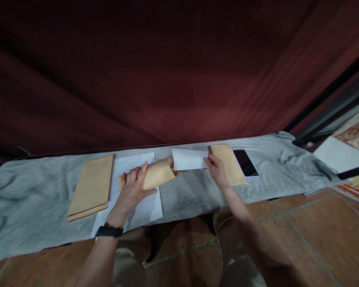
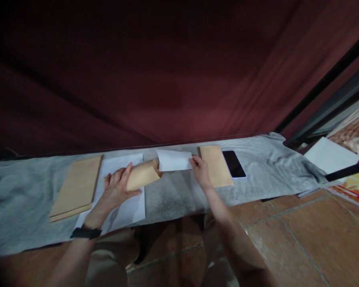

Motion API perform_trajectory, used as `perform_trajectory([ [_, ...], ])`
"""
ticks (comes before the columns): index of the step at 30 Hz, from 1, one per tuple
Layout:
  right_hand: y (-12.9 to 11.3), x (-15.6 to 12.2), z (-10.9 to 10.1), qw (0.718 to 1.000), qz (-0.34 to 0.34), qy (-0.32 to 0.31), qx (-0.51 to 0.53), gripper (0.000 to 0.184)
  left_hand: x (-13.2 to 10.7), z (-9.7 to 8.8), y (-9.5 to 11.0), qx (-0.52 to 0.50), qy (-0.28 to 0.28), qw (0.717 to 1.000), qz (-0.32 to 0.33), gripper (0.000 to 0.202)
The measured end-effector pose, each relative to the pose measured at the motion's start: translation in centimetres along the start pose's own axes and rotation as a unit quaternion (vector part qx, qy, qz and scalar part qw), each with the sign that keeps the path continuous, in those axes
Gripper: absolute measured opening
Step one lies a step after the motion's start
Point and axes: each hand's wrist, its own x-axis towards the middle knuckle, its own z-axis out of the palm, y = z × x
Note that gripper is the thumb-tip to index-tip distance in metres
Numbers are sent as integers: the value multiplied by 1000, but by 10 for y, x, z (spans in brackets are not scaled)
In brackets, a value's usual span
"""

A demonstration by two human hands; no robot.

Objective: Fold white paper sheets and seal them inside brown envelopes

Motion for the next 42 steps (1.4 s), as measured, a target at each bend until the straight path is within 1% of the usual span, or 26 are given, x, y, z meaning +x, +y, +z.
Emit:
perform_trajectory([
  [3, -2, -5, 4, 998, 5, -60, -26, 33, 1, -3, 3, 6, 8, 1000, -3, 114],
  [5, -3, -6, 3, 995, 17, -84, -48, 32, 2, -4, 3, 7, 11, 1000, -3, 113],
  [12, -2, -4, -2, 989, 71, -118, -56, 28, 2, -5, 4, 14, 17, 1000, -15, 112],
  [17, 3, -4, -3, 979, 79, -163, -94, 24, 3, -2, 4, 6, 12, 1000, 16, 111],
  [21, 3, -6, 1, 978, 71, -174, -88, 28, 4, 4, 6, -10, 19, 999, 24, 112],
  [27, -2, -14, 12, 973, 109, -204, -21, 37, 6, 8, 17, -19, 20, 998, 51, 117],
  [30, -2, -19, 19, 968, 112, -223, -12, 40, 7, 9, 23, -27, 21, 998, 59, 117],
  [33, -3, -21, 26, 966, 102, -236, -22, 42, 8, 10, 29, -36, 22, 997, 68, 117],
  [38, -7, -21, 33, 969, 69, -229, -62, 42, 10, 11, 35, -37, 17, 997, 73, 116],
  [40, -7, -21, 34, 971, 67, -223, -62, 42, 10, 11, 35, -34, 16, 997, 71, 116],
  [42, -6, -20, 35, 975, 79, -203, -51, 39, 10, 11, 33, -29, 13, 997, 64, 116],
])
